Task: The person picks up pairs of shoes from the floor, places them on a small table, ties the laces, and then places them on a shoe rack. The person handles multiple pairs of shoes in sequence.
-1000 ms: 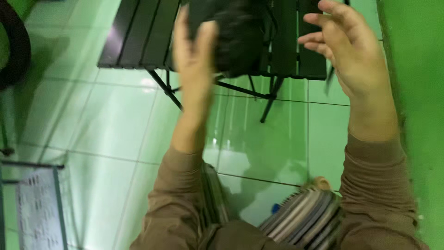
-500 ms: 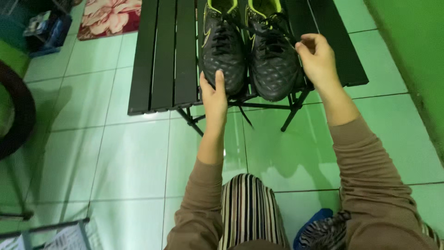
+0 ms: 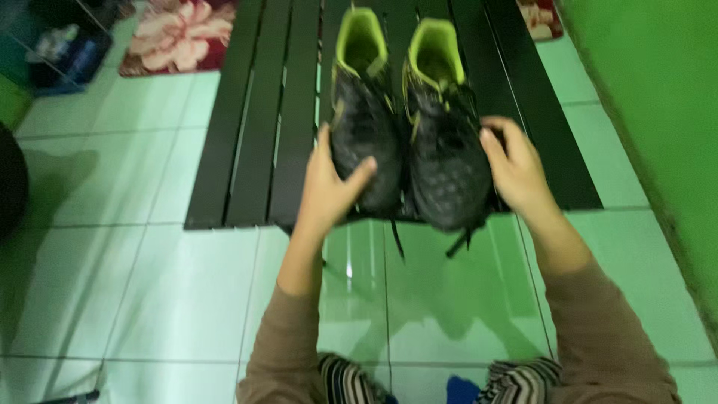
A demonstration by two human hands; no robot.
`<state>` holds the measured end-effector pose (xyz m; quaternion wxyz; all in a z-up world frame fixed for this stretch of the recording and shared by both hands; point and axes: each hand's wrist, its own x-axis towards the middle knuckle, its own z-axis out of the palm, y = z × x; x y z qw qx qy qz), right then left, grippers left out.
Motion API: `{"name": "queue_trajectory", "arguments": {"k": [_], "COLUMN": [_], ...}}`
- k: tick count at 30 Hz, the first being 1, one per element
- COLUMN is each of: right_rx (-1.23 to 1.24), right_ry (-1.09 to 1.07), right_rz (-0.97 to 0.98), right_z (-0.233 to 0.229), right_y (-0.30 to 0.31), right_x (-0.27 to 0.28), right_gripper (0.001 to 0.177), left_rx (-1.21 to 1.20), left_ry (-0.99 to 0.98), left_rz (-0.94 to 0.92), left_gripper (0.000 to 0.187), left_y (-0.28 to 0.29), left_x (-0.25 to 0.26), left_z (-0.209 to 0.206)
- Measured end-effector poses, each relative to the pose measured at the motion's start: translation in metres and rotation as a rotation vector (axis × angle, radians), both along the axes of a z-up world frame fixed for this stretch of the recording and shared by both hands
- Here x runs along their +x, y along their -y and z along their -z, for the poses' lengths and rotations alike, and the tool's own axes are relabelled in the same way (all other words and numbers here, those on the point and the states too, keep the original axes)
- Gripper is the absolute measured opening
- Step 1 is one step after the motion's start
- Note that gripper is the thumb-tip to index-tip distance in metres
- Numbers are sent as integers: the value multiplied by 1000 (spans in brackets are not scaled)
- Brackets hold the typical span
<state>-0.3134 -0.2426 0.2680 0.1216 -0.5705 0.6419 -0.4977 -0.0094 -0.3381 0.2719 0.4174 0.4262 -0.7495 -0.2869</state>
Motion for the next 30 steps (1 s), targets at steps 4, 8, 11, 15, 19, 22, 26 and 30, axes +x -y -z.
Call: {"name": "queue_trajectory", "arguments": {"k": [4, 8, 11, 15, 19, 22, 26, 30], "right_rx": [31, 111, 73, 24, -19, -27, -66, -32], "right_ry": [-1, -40, -25, -65, 64, 124, 171, 144], "right_rz": [11, 66, 38, 2, -15, -48, -97, -78], "right_z": [-5, -18, -23, -10, 7, 5, 1, -1], "right_y": [-5, -11, -6, 0, -2, -2, -2, -3], "right_x": [8, 15, 19, 10, 7, 11, 15, 13], "right_gripper": [32, 36, 40, 45, 51, 55, 59, 58], "left_rx": [20, 55, 64, -10, 55, 70, 60, 43], "left_ry": [61, 39, 20, 41, 18, 23, 14, 62], "left_rz": [13, 62, 63, 30, 60, 74, 77, 64], "left_gripper": [107, 104, 104, 105, 104, 103, 102, 102], "left_y": [-8, -13, -11, -8, -7, -8, -9, -7], "left_x": [-1, 7, 7, 4, 7, 10, 11, 9], "left_z": [-13, -26, -29, -18, -10, -16, -17, -5]}}
